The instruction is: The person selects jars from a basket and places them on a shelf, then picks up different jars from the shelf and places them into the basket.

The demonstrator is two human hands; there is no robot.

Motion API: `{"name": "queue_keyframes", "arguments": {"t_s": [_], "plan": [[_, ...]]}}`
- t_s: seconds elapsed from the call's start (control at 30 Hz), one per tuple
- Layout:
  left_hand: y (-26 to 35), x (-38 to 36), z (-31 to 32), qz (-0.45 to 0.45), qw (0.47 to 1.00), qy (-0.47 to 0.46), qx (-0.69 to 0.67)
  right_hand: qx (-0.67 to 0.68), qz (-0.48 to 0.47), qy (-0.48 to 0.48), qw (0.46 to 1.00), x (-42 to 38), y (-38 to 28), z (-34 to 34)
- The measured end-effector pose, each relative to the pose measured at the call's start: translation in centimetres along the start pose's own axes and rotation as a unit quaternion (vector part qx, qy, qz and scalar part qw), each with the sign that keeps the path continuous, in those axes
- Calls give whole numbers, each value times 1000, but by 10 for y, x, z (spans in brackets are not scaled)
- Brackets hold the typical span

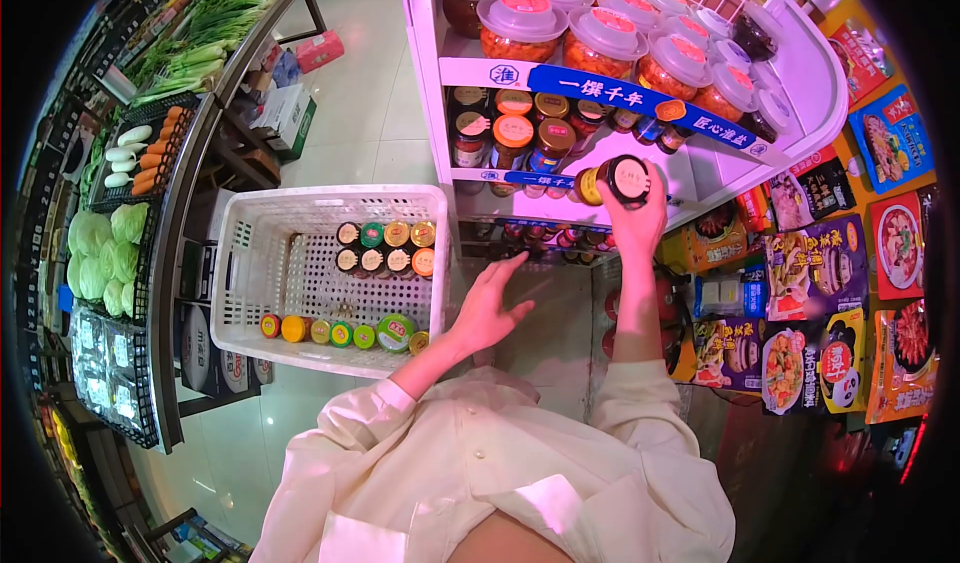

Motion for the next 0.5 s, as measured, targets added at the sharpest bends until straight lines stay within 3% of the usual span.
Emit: {"name": "queue_keyframes", "arguments": {"t_s": [0.1, 0.2, 0.5], "plan": [[-2, -4, 4, -26, 1000, -3, -14, -27, 13, 18, 999, 30, 23, 8], [-8, -5, 5, -42, 999, 0, -11, -77, -32, 34, 996, 51, 51, 21], [-25, -15, 2, -80, 996, 16, -26, -83, 23, -29, 996, 70, 78, 58]]}}
Point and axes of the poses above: each hand's wrist, its own x-axis towards the middle knuckle, its own z-axis out of the palm, y = z × x, the point moved 1 cm from there along x, towards the middle knuckle, and after that the axes turned 11 degrees about -y, right-handed, at the moved point
